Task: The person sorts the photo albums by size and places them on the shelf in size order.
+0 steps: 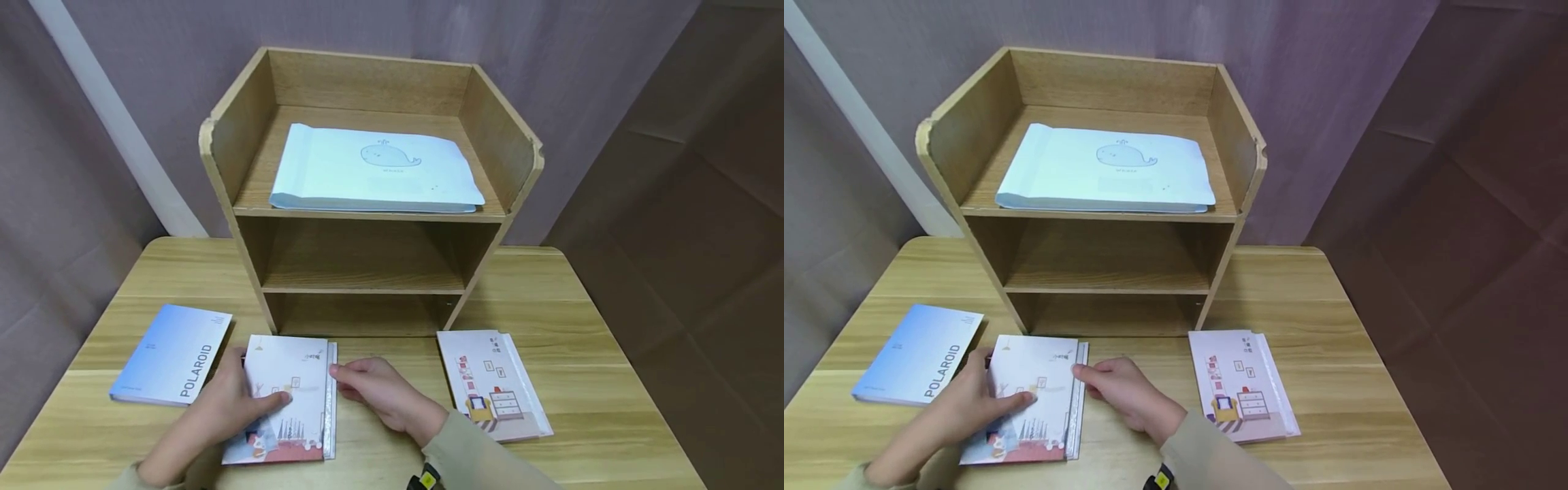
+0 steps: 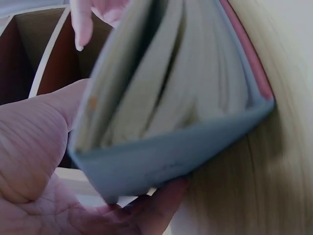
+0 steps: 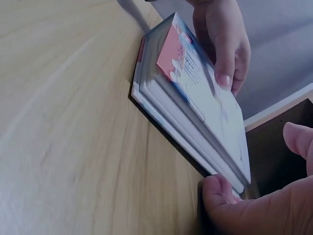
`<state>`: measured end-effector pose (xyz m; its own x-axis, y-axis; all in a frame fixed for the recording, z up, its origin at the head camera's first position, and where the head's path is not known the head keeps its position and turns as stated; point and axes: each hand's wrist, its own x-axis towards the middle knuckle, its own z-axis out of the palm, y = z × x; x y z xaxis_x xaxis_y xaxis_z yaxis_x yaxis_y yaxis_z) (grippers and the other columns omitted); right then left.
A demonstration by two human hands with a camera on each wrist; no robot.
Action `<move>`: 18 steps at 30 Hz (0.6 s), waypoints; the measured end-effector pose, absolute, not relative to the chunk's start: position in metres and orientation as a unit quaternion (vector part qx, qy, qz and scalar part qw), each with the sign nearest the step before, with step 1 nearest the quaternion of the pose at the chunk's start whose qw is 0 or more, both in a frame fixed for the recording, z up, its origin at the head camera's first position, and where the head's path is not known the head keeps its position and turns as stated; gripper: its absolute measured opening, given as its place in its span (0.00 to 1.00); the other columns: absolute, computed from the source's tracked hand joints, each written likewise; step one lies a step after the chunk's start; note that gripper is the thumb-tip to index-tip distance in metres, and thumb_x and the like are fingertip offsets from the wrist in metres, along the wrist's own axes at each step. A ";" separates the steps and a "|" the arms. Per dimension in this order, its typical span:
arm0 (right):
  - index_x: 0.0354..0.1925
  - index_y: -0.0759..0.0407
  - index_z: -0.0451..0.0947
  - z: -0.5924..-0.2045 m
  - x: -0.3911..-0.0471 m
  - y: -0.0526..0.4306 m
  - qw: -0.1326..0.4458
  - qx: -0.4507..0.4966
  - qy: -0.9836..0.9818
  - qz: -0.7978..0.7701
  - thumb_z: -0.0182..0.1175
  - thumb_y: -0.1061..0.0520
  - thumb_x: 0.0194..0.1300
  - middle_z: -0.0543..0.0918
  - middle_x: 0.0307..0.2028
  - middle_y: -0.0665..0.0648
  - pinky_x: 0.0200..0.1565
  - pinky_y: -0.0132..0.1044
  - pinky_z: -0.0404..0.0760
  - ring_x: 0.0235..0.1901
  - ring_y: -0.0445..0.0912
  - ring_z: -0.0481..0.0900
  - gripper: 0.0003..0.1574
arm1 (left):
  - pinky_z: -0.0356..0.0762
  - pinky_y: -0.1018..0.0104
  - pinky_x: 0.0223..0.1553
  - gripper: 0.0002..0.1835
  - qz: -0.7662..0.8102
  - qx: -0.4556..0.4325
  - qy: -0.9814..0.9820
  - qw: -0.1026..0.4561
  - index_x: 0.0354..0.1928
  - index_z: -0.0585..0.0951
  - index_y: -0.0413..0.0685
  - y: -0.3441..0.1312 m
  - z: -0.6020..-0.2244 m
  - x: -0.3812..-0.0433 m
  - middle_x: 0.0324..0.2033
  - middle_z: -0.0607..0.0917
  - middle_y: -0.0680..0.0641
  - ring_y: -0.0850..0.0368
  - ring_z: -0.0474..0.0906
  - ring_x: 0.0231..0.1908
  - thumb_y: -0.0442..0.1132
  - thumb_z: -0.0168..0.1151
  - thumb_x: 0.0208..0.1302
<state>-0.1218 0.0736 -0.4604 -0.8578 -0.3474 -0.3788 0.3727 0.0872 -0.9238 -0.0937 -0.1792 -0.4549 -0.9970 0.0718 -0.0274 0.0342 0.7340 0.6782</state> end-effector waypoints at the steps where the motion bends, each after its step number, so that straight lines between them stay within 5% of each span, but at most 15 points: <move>1: 0.45 0.74 0.77 -0.460 -0.122 0.075 0.264 0.008 0.695 -0.669 0.65 0.50 0.64 0.78 0.44 0.63 0.53 0.44 0.79 0.44 0.52 0.80 0.27 | 0.77 0.51 0.44 0.61 0.369 0.028 0.928 0.031 0.64 0.54 0.29 -0.178 -0.454 -0.093 0.39 0.78 0.39 0.51 0.76 0.36 0.62 0.77 0.41; 13: 0.44 0.63 0.80 -0.458 -0.119 0.093 0.242 -0.004 0.734 -0.635 0.66 0.48 0.62 0.81 0.34 0.57 0.40 0.38 0.79 0.35 0.46 0.78 0.20 | 0.77 0.52 0.47 0.58 0.424 0.034 0.904 0.039 0.67 0.54 0.33 -0.153 -0.444 -0.089 0.43 0.79 0.37 0.52 0.78 0.38 0.61 0.75 0.46; 18: 0.52 0.64 0.73 -0.458 -0.118 0.096 0.233 -0.003 0.692 -0.684 0.63 0.53 0.66 0.84 0.38 0.59 0.40 0.40 0.84 0.37 0.51 0.83 0.22 | 0.77 0.53 0.48 0.58 0.439 0.028 0.897 0.041 0.69 0.52 0.36 -0.147 -0.441 -0.089 0.42 0.80 0.40 0.53 0.78 0.40 0.61 0.75 0.46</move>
